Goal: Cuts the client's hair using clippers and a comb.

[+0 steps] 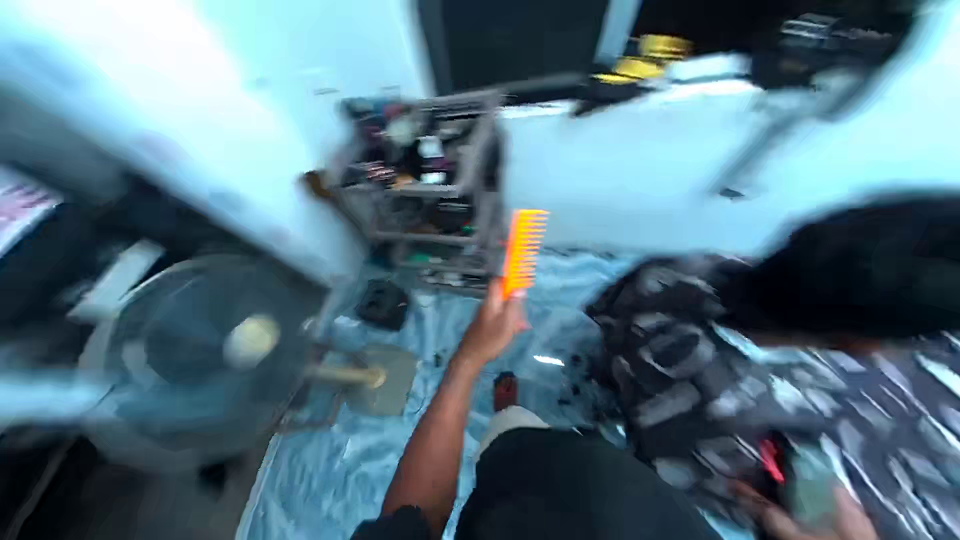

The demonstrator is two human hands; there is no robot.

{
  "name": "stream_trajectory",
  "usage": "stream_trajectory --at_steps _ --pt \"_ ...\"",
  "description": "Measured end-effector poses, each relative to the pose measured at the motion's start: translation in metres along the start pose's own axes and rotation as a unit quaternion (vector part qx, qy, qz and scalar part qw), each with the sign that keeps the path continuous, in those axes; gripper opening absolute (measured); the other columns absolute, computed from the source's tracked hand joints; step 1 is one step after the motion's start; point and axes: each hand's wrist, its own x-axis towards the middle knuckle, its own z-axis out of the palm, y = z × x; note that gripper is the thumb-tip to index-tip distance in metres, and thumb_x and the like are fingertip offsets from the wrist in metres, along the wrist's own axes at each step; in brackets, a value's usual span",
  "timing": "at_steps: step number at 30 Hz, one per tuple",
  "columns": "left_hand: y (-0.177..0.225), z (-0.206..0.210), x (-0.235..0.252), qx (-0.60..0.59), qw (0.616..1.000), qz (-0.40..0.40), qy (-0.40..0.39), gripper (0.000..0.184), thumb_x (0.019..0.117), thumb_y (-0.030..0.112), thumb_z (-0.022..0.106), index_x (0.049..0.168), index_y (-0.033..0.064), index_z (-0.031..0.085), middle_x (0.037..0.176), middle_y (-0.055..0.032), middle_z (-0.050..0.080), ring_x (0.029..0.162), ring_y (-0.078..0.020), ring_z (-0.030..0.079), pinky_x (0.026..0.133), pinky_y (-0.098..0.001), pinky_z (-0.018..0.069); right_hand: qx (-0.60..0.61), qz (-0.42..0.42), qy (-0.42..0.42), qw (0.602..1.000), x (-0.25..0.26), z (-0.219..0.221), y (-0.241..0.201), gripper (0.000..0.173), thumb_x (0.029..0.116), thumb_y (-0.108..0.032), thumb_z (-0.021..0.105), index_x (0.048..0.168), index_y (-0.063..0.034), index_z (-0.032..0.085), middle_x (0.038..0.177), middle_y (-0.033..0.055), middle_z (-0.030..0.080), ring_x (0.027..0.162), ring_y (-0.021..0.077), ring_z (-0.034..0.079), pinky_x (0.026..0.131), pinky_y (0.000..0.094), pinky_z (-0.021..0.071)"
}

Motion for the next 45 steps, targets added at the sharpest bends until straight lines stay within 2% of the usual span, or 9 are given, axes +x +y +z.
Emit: stream_trajectory --at_steps 5,10,13,19,23,26,31,35,45 --pt "-0.002 0.076 0.065 0.055 0.956 0.233 -0.168 0.026 0.1050 0.016 0.047 0.119 -0.0035 0.056 0.085 -0.0032 0.070 0.076 -0.0121 0.069 0.072 -0.0331 0.0609 0.014 0.091 0.250 0.964 -0.010 0.034 0.003 0.086 0.0668 -0.019 0.085 0.141 -0.0050 0.045 0.115 0.0070 0.069 0.097 0.0158 0.070 0.082 0.0377 0.0629" --pt "0.047 0.161 0.144 0.112 0.804 0.526 -0.253 0.020 0.1017 0.015 0.062 0.114 0.0021 0.072 0.103 -0.0134 0.074 0.099 -0.0211 0.070 0.091 -0.0412 0.0574 0.032 0.125 0.336 0.933 -0.016 0.065 0.001 0.083 0.0655 -0.014 0.083 0.140 -0.0056 0.047 0.117 0.0073 0.066 0.098 0.0130 0.068 0.081 0.0339 0.0611" --pt "0.038 0.204 0.199 0.202 0.719 0.597 -0.293 0.023 0.1045 0.023 0.058 0.118 0.0118 0.073 0.101 -0.0101 0.075 0.095 -0.0249 0.072 0.085 -0.0466 0.0580 0.049 0.103 0.378 0.919 -0.009 0.081 -0.001 0.081 0.0651 -0.018 0.083 0.138 -0.0070 0.049 0.115 0.0054 0.068 0.098 0.0125 0.069 0.081 0.0331 0.0616" --pt "-0.030 0.170 0.234 0.349 0.640 0.536 -0.425 0.031 0.1051 0.031 0.054 0.123 0.0129 0.072 0.100 -0.0131 0.074 0.089 -0.0312 0.073 0.079 -0.0558 0.0591 0.042 0.103 0.387 0.915 -0.014 0.087 0.000 0.078 0.0701 -0.021 0.082 0.140 -0.0064 0.049 0.115 0.0055 0.068 0.096 0.0112 0.069 0.080 0.0326 0.0617" --pt "0.060 0.169 0.177 0.174 0.732 0.573 -0.325 0.034 0.1054 0.028 0.055 0.090 -0.0007 0.066 0.080 -0.0149 0.065 0.078 -0.0244 0.066 0.081 -0.0464 0.0564 0.008 0.066 0.277 0.959 0.003 0.062 -0.003 0.077 0.0816 -0.038 0.079 0.143 -0.0029 0.049 0.123 0.0107 0.066 0.108 0.0129 0.066 0.095 0.0358 0.0567" --pt "0.145 0.216 0.150 0.186 0.788 0.550 -0.205 0.044 0.1057 0.036 0.054 0.087 -0.0043 0.058 0.076 -0.0171 0.057 0.072 -0.0273 0.060 0.068 -0.0445 0.0512 0.011 0.056 0.228 0.972 0.049 0.042 -0.012 0.072 0.0905 -0.062 0.063 0.138 -0.0097 0.057 0.113 0.0101 0.070 0.098 0.0168 0.069 0.089 0.0440 0.0583" --pt "0.200 0.308 0.153 0.367 0.763 0.425 -0.321 0.080 0.0872 0.064 0.069 0.134 0.0012 0.055 0.137 -0.0185 0.058 0.123 -0.0299 0.060 0.105 -0.0519 0.0495 0.037 0.118 0.211 0.970 0.124 0.020 -0.015 0.054 0.0919 -0.056 0.066 0.131 -0.0196 0.066 0.111 0.0087 0.073 0.100 0.0224 0.071 0.090 0.0536 0.0573" --pt "0.201 0.333 0.167 0.523 0.676 0.358 -0.376 0.085 0.0794 0.072 0.073 0.127 0.0045 0.053 0.117 -0.0188 0.065 0.108 -0.0367 0.066 0.091 -0.0640 0.0523 -0.008 0.141 0.189 0.972 0.147 0.008 -0.022 0.052 0.0828 -0.049 0.079 0.122 -0.0155 0.069 0.105 0.0093 0.072 0.096 0.0244 0.070 0.086 0.0545 0.0571" --pt "0.188 0.320 0.203 0.432 0.649 0.384 -0.495 0.096 0.0720 0.059 0.084 0.145 0.0106 0.045 0.137 -0.0115 0.059 0.126 -0.0230 0.059 0.107 -0.0512 0.0482 0.026 0.059 0.183 0.981 0.157 -0.005 -0.034 0.047 0.0815 -0.037 0.084 0.114 -0.0069 0.069 0.099 0.0120 0.071 0.090 0.0245 0.070 0.082 0.0526 0.0580"
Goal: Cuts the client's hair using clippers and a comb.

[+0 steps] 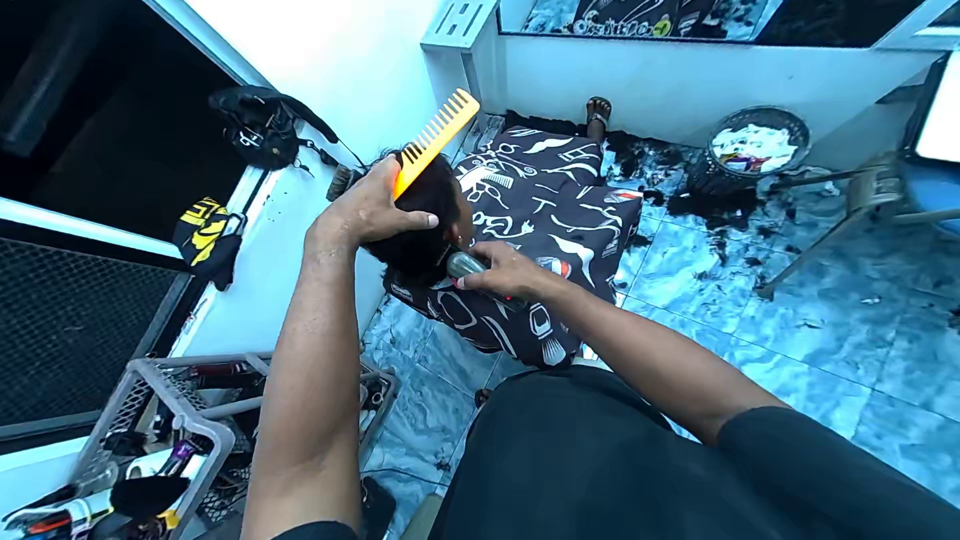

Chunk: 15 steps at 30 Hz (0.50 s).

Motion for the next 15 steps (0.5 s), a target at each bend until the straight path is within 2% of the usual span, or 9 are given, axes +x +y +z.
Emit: stream_trajectory --at_steps 4,7,11,14,15 --pt "-0.001 0.002 0.002 0.012 1.000 0.001 0.007 0.093 0.0733 0.059 0.084 0.143 0.0110 0.047 0.137 -0.0107 0.059 0.126 -0.0221 0.059 0.108 -0.0500 0.0481 0.054 0.007 -0.010 0.998 0.001 -0.003 -0.006 0.043 0.0815 -0.031 0.083 0.112 -0.0040 0.069 0.096 0.0132 0.072 0.083 0.0244 0.070 0.077 0.0488 0.0597" --pt "0.001 0.002 0.001 0.019 1.000 -0.004 0.010 0.093 0.0739 0.058 0.084 0.144 0.0093 0.046 0.137 -0.0124 0.058 0.126 -0.0236 0.059 0.107 -0.0509 0.0477 0.126 0.012 -0.022 0.992 -0.002 -0.005 -0.013 0.039 0.0842 -0.024 0.080 0.114 -0.0028 0.068 0.093 0.0138 0.073 0.073 0.0231 0.071 0.065 0.0420 0.0618" --pt "0.001 0.001 0.001 0.021 1.000 -0.014 0.006 0.092 0.0742 0.056 0.084 0.143 0.0090 0.046 0.137 -0.0133 0.058 0.126 -0.0251 0.059 0.107 -0.0529 0.0471 0.095 0.045 -0.023 0.994 -0.001 -0.006 -0.013 0.037 0.0810 -0.025 0.081 0.107 -0.0020 0.068 0.089 0.0147 0.071 0.071 0.0252 0.069 0.065 0.0452 0.0594" --pt "-0.002 0.002 0.002 0.024 1.000 -0.009 0.012 0.088 0.0741 0.057 0.084 0.138 0.0084 0.048 0.132 -0.0130 0.060 0.121 -0.0251 0.061 0.104 -0.0527 0.0488 0.196 -0.002 -0.034 0.980 -0.001 -0.008 -0.017 0.042 0.0833 -0.021 0.078 0.118 -0.0002 0.066 0.093 0.0159 0.071 0.071 0.0242 0.070 0.062 0.0410 0.0614" --pt "-0.002 0.001 0.002 0.025 1.000 -0.012 0.012 0.088 0.0742 0.058 0.084 0.138 0.0086 0.048 0.131 -0.0127 0.060 0.121 -0.0251 0.061 0.103 -0.0528 0.0490 0.193 -0.006 -0.035 0.980 0.000 -0.007 -0.018 0.042 0.0835 -0.021 0.077 0.119 -0.0005 0.066 0.094 0.0155 0.072 0.072 0.0238 0.070 0.063 0.0407 0.0617"
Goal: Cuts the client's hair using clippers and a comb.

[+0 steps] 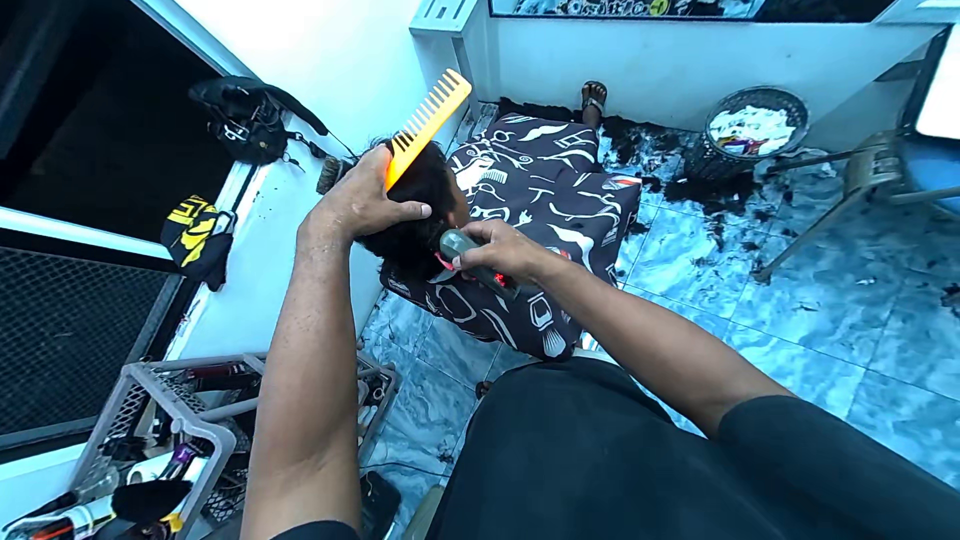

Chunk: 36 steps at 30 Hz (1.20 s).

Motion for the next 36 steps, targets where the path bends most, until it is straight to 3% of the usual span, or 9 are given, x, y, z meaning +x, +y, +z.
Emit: stream_trajectory --at_steps 4,8,13,17,22,26,30,32,36 --pt "0.001 -0.002 0.000 -0.002 1.000 -0.007 -0.006 0.089 0.0751 0.057 0.084 0.141 0.0097 0.046 0.133 -0.0136 0.060 0.122 -0.0264 0.061 0.103 -0.0544 0.0490 -0.081 0.050 0.022 0.995 0.002 0.001 0.004 0.038 0.0799 -0.023 0.082 0.107 -0.0005 0.068 0.087 0.0145 0.071 0.071 0.0246 0.069 0.066 0.0444 0.0599" --pt "0.002 -0.002 -0.001 -0.002 1.000 -0.005 -0.005 0.088 0.0767 0.055 0.084 0.141 0.0088 0.046 0.133 -0.0143 0.060 0.122 -0.0264 0.061 0.104 -0.0540 0.0482 0.070 0.001 -0.012 0.997 0.000 0.001 -0.009 0.041 0.0877 -0.018 0.075 0.123 0.0000 0.064 0.097 0.0171 0.070 0.075 0.0253 0.070 0.064 0.0412 0.0620" --pt "0.000 -0.001 -0.001 -0.008 1.000 0.004 -0.001 0.087 0.0760 0.055 0.084 0.139 0.0084 0.047 0.132 -0.0143 0.060 0.121 -0.0270 0.061 0.103 -0.0552 0.0492 -0.064 0.062 0.018 0.996 -0.001 0.003 -0.001 0.033 0.0818 -0.021 0.081 0.103 0.0002 0.068 0.085 0.0151 0.070 0.069 0.0249 0.068 0.064 0.0436 0.0591" --pt "-0.002 0.000 0.000 -0.003 1.000 0.009 -0.003 0.086 0.0777 0.054 0.083 0.141 0.0087 0.046 0.132 -0.0135 0.060 0.122 -0.0259 0.061 0.104 -0.0541 0.0492 0.093 -0.003 -0.015 0.996 -0.001 0.001 -0.014 0.040 0.0883 -0.018 0.074 0.122 0.0010 0.064 0.095 0.0172 0.071 0.073 0.0248 0.070 0.063 0.0396 0.0616" --pt "0.001 -0.001 -0.001 0.001 1.000 0.005 -0.002 0.086 0.0772 0.054 0.083 0.139 0.0074 0.046 0.133 -0.0151 0.059 0.122 -0.0267 0.060 0.104 -0.0540 0.0482 -0.076 0.055 0.020 0.995 -0.003 0.003 -0.004 0.033 0.0797 -0.021 0.083 0.102 0.0004 0.070 0.084 0.0145 0.070 0.070 0.0241 0.068 0.066 0.0439 0.0590" --pt "-0.002 0.000 0.000 0.012 1.000 0.014 -0.005 0.086 0.0787 0.056 0.081 0.140 0.0073 0.045 0.133 -0.0149 0.059 0.121 -0.0268 0.061 0.104 -0.0541 0.0489 0.056 -0.032 -0.008 0.998 -0.006 0.005 -0.024 0.039 0.0856 -0.016 0.078 0.118 0.0010 0.065 0.095 0.0156 0.071 0.076 0.0226 0.070 0.069 0.0393 0.0619" --pt "-0.009 -0.006 -0.004 -0.040 0.999 0.017 -0.028 0.086 0.0854 0.060 0.070 0.151 0.0133 0.040 0.139 -0.0103 0.059 0.128 -0.0189 0.059 0.109 -0.0495 0.0471 -0.190 0.022 0.056 0.980 -0.004 0.006 -0.004 0.040 0.0773 -0.030 0.086 0.103 -0.0039 0.070 0.091 0.0134 0.070 0.081 0.0273 0.068 0.074 0.0539 0.0570" --pt "-0.011 -0.009 -0.004 -0.058 0.997 0.017 -0.041 0.088 0.0829 0.056 0.074 0.153 0.0157 0.038 0.139 -0.0087 0.060 0.127 -0.0172 0.059 0.108 -0.0486 0.0483 -0.264 0.056 0.077 0.960 -0.002 0.004 0.014 0.043 0.0754 -0.037 0.085 0.102 -0.0064 0.071 0.090 0.0129 0.070 0.083 0.0296 0.068 0.074 0.0584 0.0561" --pt "-0.014 -0.009 -0.002 -0.050 0.997 0.030 -0.050 0.092 0.0798 0.051 0.080 0.151 0.0128 0.037 0.138 -0.0098 0.060 0.127 -0.0182 0.059 0.108 -0.0480 0.0485 -0.121 -0.024 0.057 0.991 -0.003 0.008 -0.002 0.044 0.0778 -0.027 0.086 0.112 -0.0040 0.070 0.098 0.0121 0.072 0.086 0.0227 0.070 0.078 0.0473 0.0595"
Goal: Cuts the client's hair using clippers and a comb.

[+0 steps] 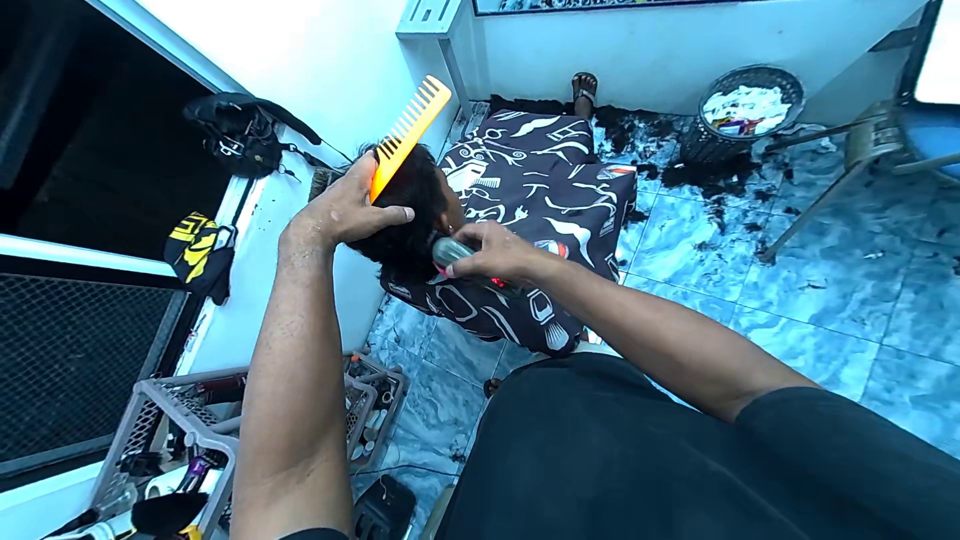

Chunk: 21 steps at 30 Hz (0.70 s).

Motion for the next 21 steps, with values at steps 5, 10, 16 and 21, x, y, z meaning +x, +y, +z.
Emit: stream_trajectory --at_steps 5,10,16,21 --pt "0.002 0.001 0.000 0.013 1.000 0.001 0.009 0.092 0.0801 0.052 0.079 0.152 0.0123 0.037 0.140 -0.0114 0.058 0.129 -0.0206 0.058 0.109 -0.0500 0.0471 -0.058 0.022 -0.004 0.998 -0.002 0.004 -0.004 0.038 0.0783 -0.029 0.085 0.104 -0.0049 0.071 0.092 0.0115 0.070 0.083 0.0243 0.068 0.076 0.0509 0.0571" --pt "0.004 0.001 -0.001 0.022 1.000 0.001 0.009 0.090 0.0816 0.050 0.080 0.151 0.0100 0.037 0.139 -0.0130 0.058 0.128 -0.0225 0.058 0.109 -0.0507 0.0469 0.010 0.009 0.010 1.000 -0.002 0.005 -0.013 0.042 0.0783 -0.028 0.086 0.109 -0.0034 0.070 0.094 0.0123 0.071 0.083 0.0227 0.069 0.076 0.0475 0.0589" --pt "0.008 0.001 -0.003 0.035 0.999 -0.007 0.010 0.083 0.0826 0.049 0.079 0.144 0.0081 0.042 0.133 -0.0152 0.060 0.122 -0.0261 0.061 0.104 -0.0540 0.0484 -0.082 0.056 0.003 0.995 -0.007 0.008 -0.006 0.045 0.0767 -0.033 0.087 0.105 -0.0026 0.071 0.094 0.0149 0.070 0.086 0.0279 0.068 0.079 0.0544 0.0566" --pt "0.006 0.002 -0.004 0.029 1.000 0.001 0.010 0.082 0.0837 0.050 0.077 0.146 0.0099 0.041 0.134 -0.0129 0.061 0.123 -0.0231 0.061 0.105 -0.0524 0.0487 -0.005 -0.002 0.010 1.000 -0.004 0.007 -0.026 0.045 0.0799 -0.032 0.084 0.112 -0.0052 0.070 0.098 0.0106 0.071 0.086 0.0213 0.069 0.079 0.0463 0.0591"
